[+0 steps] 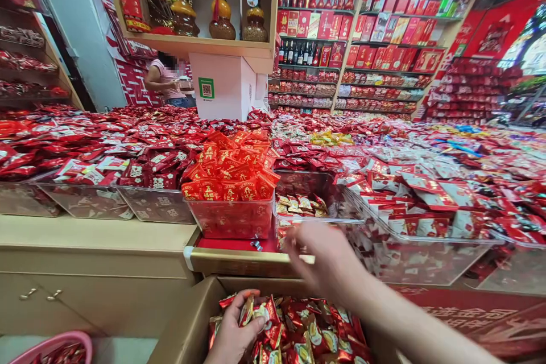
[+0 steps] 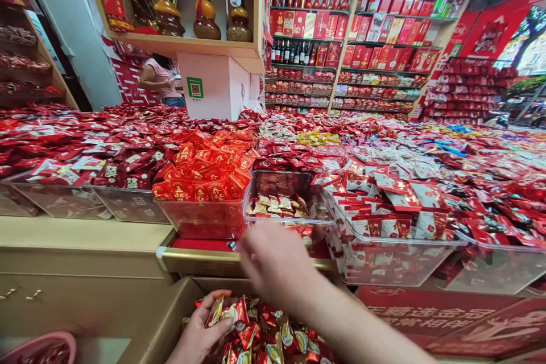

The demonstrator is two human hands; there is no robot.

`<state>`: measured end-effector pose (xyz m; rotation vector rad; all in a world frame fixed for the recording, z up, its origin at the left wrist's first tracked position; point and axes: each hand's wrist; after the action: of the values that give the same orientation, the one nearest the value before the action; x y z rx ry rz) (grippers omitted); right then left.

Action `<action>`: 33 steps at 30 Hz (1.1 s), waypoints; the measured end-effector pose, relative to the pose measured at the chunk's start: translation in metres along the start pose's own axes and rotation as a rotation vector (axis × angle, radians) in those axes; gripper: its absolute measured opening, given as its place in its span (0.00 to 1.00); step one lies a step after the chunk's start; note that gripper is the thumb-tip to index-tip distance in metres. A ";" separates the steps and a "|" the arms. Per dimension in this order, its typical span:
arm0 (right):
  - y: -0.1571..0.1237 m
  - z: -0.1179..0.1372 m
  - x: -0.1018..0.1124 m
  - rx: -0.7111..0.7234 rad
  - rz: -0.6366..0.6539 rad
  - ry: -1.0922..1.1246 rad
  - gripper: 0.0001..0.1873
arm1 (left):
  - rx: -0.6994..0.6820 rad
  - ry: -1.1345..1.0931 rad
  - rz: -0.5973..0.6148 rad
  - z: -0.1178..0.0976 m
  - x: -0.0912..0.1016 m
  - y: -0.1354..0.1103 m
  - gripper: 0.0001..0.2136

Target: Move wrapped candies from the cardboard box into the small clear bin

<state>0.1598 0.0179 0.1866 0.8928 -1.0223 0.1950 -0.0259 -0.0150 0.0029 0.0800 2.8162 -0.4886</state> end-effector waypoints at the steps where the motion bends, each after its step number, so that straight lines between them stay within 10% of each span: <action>1: -0.021 0.010 -0.012 0.040 0.106 0.095 0.10 | -0.012 0.006 -0.008 -0.002 -0.003 -0.002 0.19; 7: -0.091 0.006 -0.108 -0.382 0.324 0.518 0.24 | -0.059 -0.082 -0.050 -0.001 -0.013 -0.005 0.18; 10: -0.099 -0.003 -0.130 -0.538 0.371 0.769 0.15 | -0.001 -0.204 -0.050 0.003 -0.013 -0.004 0.19; 33: -0.105 -0.001 -0.147 -0.546 0.302 0.896 0.12 | -0.010 -0.174 0.036 0.007 -0.009 -0.003 0.17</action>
<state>0.1373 -0.0124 0.0101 0.0914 -0.3165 0.4891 -0.0153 -0.0199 0.0000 0.0816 2.6421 -0.4500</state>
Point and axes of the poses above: each hand's wrist, its own y-axis towards the middle knuckle, its own x-axis out of the back of the hand, z = x × y, and after that the axes turned 6 degrees about x, right-handed
